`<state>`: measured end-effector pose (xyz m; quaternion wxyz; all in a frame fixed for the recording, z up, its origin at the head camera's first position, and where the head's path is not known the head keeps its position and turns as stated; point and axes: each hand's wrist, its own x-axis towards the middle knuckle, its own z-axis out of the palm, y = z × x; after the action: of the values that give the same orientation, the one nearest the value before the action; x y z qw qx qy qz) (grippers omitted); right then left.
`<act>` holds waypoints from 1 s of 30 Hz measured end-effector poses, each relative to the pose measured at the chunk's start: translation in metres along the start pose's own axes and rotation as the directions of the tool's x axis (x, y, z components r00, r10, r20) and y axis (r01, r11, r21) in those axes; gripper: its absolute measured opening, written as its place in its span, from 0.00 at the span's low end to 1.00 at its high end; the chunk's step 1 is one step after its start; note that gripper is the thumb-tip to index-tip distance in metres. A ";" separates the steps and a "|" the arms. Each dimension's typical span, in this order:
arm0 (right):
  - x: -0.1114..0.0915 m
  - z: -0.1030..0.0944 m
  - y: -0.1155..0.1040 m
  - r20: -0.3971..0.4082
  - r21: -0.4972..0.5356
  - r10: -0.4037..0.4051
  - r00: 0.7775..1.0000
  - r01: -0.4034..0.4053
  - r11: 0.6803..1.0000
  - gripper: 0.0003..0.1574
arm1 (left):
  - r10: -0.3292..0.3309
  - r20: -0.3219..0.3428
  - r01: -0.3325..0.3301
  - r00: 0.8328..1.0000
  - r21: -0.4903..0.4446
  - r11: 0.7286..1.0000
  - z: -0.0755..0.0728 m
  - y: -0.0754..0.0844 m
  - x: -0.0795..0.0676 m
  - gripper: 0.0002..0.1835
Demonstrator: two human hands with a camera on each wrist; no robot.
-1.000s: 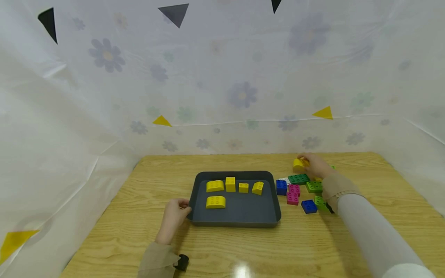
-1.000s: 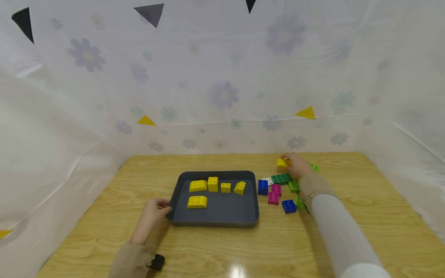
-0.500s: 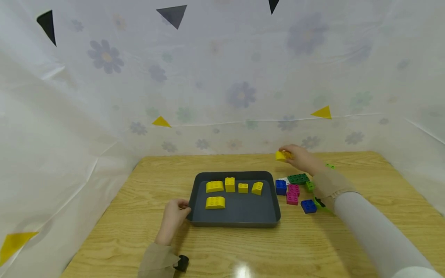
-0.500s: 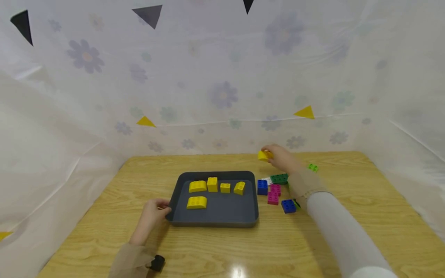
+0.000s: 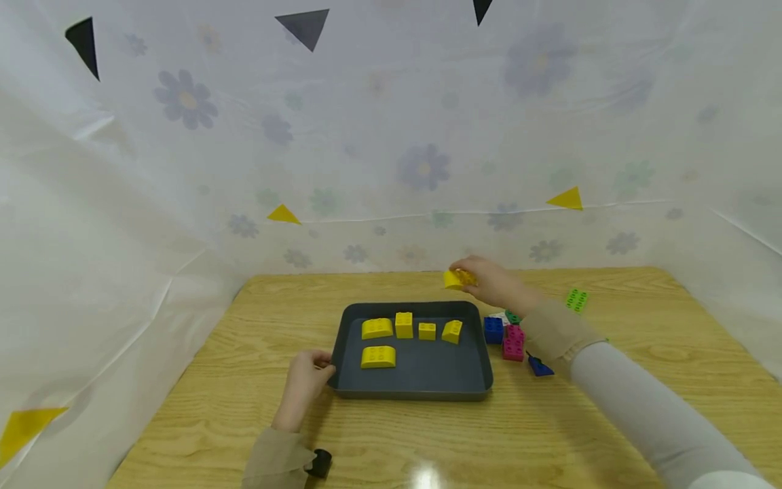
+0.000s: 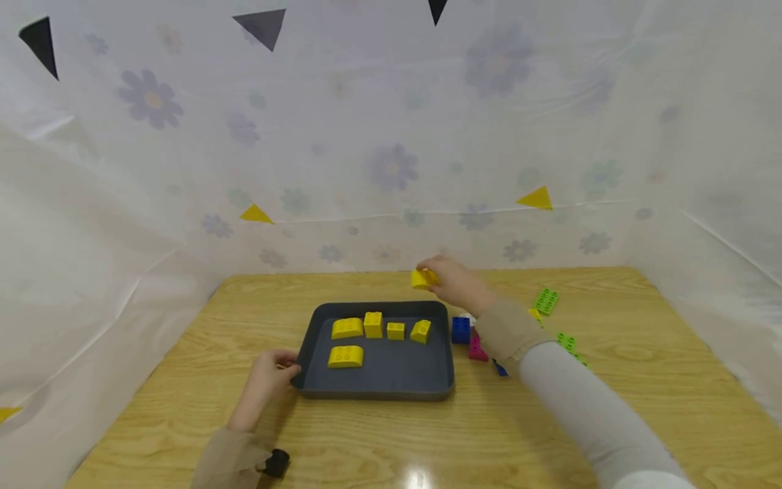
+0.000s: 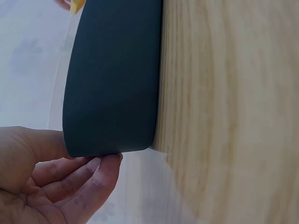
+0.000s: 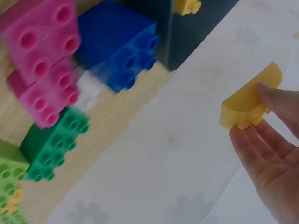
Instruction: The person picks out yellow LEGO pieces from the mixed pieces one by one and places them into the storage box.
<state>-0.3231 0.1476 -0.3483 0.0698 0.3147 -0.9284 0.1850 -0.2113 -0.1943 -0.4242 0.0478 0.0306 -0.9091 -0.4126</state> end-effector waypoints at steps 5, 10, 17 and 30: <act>0.005 0.004 -0.023 0.053 0.014 -0.020 0.998 0.019 1.000 0.26 | 0.000 0.001 0.000 1.000 0.001 1.000 0.000 0.000 0.000 0.09; 0.009 0.014 -0.043 0.115 -0.006 -0.039 0.993 0.040 0.999 0.26 | -0.002 -0.002 0.002 1.000 0.002 1.000 0.000 -0.001 0.000 0.09; 0.011 0.031 -0.060 0.193 -0.070 -0.059 0.979 0.074 0.995 0.26 | -0.002 -0.002 0.002 1.000 0.003 1.000 0.001 -0.002 0.001 0.09; 0.013 0.058 -0.081 0.395 -0.059 -0.036 0.918 0.065 0.996 0.23 | -0.011 0.004 0.011 1.000 -0.005 1.000 0.000 -0.002 0.001 0.10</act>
<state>-0.2848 0.0582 -0.3738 -0.1023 0.3666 -0.9210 0.0833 -0.2123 -0.1954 -0.4255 0.0437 0.0346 -0.9079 -0.4154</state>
